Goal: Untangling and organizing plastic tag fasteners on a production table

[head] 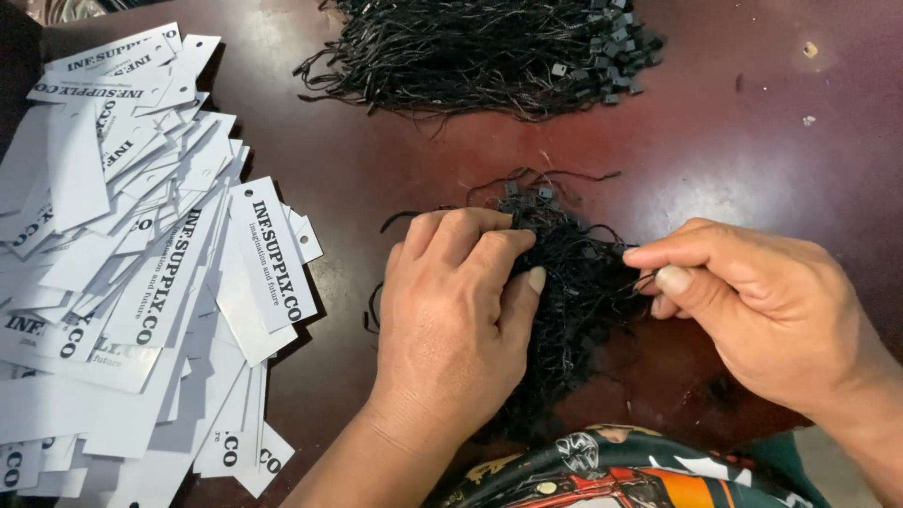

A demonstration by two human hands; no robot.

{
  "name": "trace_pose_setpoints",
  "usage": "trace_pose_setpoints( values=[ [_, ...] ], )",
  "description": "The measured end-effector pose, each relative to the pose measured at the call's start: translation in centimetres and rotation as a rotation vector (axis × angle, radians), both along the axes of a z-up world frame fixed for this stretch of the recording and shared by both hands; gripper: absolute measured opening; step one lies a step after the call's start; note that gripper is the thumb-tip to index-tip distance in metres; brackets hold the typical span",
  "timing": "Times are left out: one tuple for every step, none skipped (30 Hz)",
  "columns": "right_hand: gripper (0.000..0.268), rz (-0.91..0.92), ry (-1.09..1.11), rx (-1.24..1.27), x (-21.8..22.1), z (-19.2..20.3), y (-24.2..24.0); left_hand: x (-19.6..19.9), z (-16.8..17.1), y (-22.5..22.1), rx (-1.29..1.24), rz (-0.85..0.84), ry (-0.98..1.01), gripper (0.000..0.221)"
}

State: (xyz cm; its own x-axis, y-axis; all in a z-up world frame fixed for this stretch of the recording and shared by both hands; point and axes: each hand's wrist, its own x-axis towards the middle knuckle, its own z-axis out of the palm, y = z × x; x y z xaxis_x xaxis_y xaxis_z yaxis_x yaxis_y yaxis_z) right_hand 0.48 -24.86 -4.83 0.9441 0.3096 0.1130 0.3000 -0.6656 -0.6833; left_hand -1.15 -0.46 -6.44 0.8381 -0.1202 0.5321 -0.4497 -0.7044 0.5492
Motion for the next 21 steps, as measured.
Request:
trace_pose_setpoints(
  values=[
    [0.019, 0.042, -0.069, -0.018, 0.0, 0.1, 0.2, 0.0, 0.0, 0.0, 0.004, 0.0, 0.006, 0.017],
    [0.019, 0.04, -0.07, -0.018, 0.0, -0.2, -0.1, 0.0, 0.0, 0.0, 0.004, -0.002, 0.005, 0.017],
    [0.018, -0.002, -0.023, -0.005, -0.1, -0.5, -0.3, 0.0, -0.1, 0.0, 0.006, -0.003, 0.005, 0.016],
    [0.016, -0.044, 0.023, 0.009, -0.1, -0.7, -0.6, 0.0, -0.1, 0.0, 0.008, -0.004, 0.005, 0.016],
    [0.016, -0.044, 0.023, 0.009, -0.2, -0.7, -0.5, 0.0, -0.1, 0.0, 0.008, -0.005, 0.005, 0.016],
    [0.013, -0.075, 0.05, 0.0, -0.2, -0.6, -0.5, 0.0, -0.1, 0.0, 0.005, -0.003, 0.002, 0.016],
    [0.01, -0.105, 0.074, -0.01, -0.2, -0.5, -0.5, 0.1, 0.0, -0.1, 0.0, -0.001, -0.004, 0.016],
    [0.01, -0.105, 0.072, -0.01, -0.2, -0.6, -0.6, 0.0, 0.0, 0.0, 0.001, -0.001, -0.006, 0.016],
    [0.01, -0.093, 0.068, -0.003, -0.2, -0.6, -0.7, 0.0, 0.0, 0.0, -0.001, -0.005, 0.003, 0.016],
    [0.011, -0.081, 0.064, 0.004, -0.1, -0.7, -0.8, 0.0, 0.1, 0.0, -0.003, -0.008, 0.012, 0.016],
    [0.011, -0.08, 0.058, 0.005, 0.0, -0.7, -0.9, 0.0, 0.1, 0.0, -0.002, -0.007, 0.006, 0.016],
    [0.015, -0.097, 0.091, 0.007, 0.0, -0.8, -1.1, 0.0, 0.2, 0.0, -0.007, -0.005, 0.014, 0.017],
    [0.019, -0.114, 0.126, 0.009, 0.1, -0.8, -1.2, 0.0, 0.2, 0.0, -0.013, -0.004, 0.025, 0.017],
    [0.019, -0.113, 0.121, 0.01, 0.2, -0.5, -0.9, 0.1, 0.3, 0.0, -0.013, -0.003, 0.021, 0.017],
    [0.021, -0.026, 0.031, 0.001, 0.2, -0.2, -0.6, 0.1, 0.3, 0.0, -0.013, -0.002, 0.023, 0.017],
    [0.023, 0.061, -0.06, -0.008, 0.2, 0.1, -0.2, 0.0, 0.3, 0.0, -0.014, -0.001, 0.024, 0.017],
    [0.023, 0.061, -0.061, -0.007, 0.2, -0.3, -0.5, 0.0, 0.2, 0.0, -0.013, -0.001, 0.022, 0.017],
    [0.021, 0.033, -0.022, 0.008, 0.2, -0.7, -0.8, 0.0, 0.1, -0.1, -0.005, 0.004, 0.032, 0.018],
    [0.019, 0.006, 0.016, 0.024, 0.2, -1.1, -1.1, 0.0, 0.1, -0.1, 0.004, 0.008, 0.041, 0.018],
    [0.019, 0.005, 0.013, 0.025, 0.3, -1.2, -1.2, 0.1, 0.2, -0.1, 0.005, 0.008, 0.037, 0.018],
    [0.018, -0.008, 0.044, 0.043, 0.3, -1.3, -1.3, 0.1, 0.2, -0.1, 0.002, 0.006, 0.041, 0.018]
  ],
)
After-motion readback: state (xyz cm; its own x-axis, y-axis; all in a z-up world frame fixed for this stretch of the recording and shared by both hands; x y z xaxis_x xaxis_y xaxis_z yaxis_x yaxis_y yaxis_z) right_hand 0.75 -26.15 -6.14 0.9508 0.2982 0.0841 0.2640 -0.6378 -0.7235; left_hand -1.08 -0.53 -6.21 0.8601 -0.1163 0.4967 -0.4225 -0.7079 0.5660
